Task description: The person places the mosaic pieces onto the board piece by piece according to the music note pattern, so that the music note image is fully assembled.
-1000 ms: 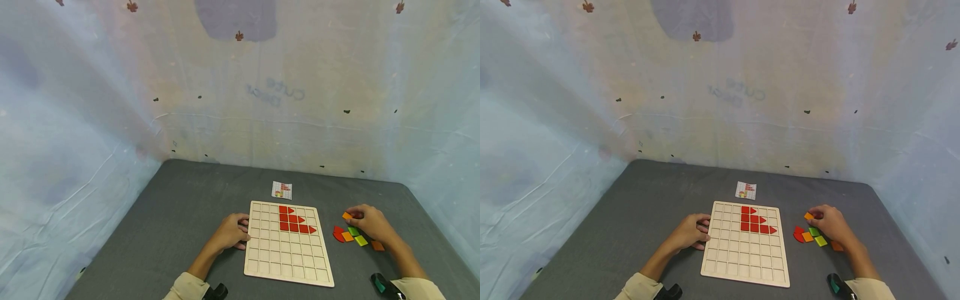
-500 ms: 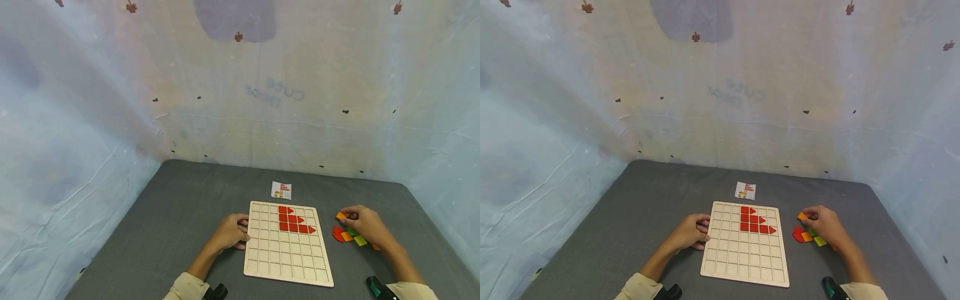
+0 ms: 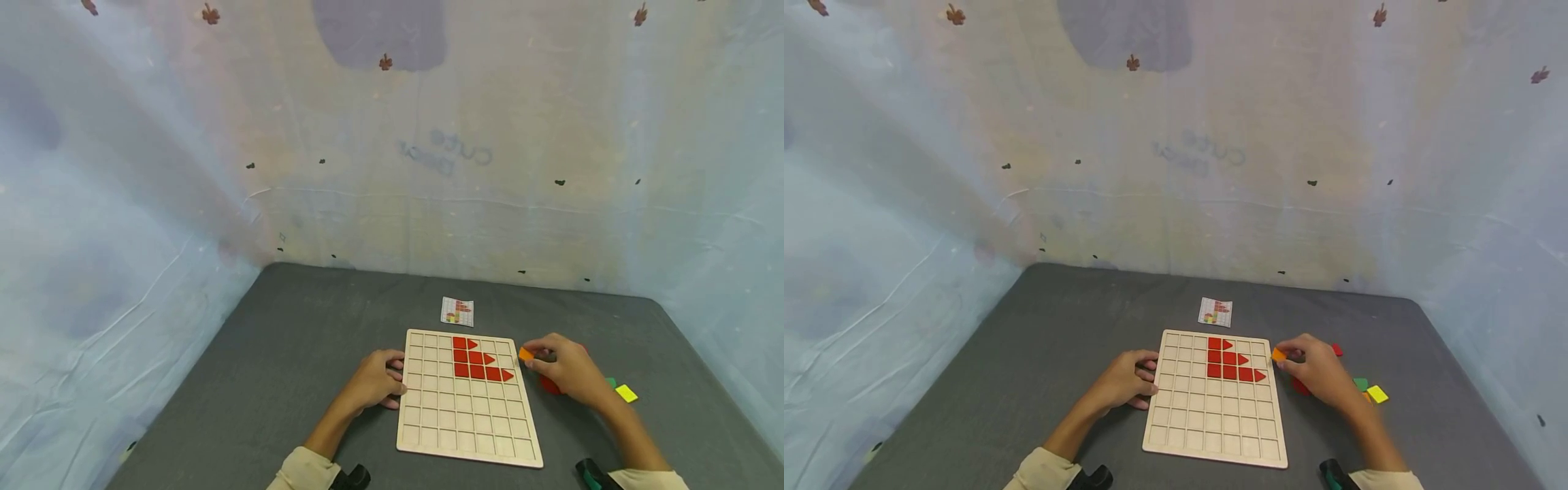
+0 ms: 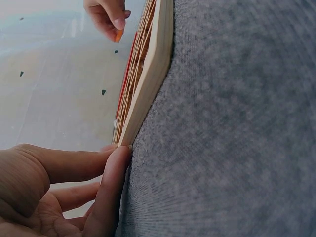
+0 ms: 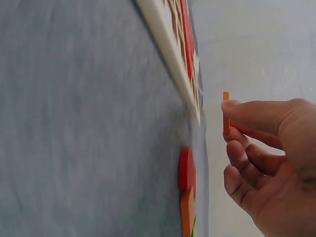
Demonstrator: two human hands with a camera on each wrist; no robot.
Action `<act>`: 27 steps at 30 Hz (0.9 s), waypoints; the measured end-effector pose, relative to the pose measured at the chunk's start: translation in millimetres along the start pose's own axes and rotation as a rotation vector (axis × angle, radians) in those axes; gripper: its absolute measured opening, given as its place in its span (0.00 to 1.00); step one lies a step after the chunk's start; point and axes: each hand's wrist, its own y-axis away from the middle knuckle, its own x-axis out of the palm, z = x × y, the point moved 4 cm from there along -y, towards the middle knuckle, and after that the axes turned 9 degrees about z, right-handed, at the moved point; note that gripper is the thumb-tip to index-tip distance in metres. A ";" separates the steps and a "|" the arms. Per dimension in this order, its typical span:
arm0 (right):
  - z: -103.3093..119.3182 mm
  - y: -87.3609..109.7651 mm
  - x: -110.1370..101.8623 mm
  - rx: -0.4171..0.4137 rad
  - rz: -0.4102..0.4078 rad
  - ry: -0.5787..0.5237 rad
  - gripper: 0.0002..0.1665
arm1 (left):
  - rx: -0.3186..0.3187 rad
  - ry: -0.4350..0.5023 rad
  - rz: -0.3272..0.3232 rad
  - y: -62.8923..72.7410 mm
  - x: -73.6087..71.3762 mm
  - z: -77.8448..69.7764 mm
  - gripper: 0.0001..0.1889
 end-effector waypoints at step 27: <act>57.6 -5.7 33.1 -0.169 0.065 -0.180 0.15 | -0.010 -0.004 -0.007 -0.7 -0.6 0.9 0.34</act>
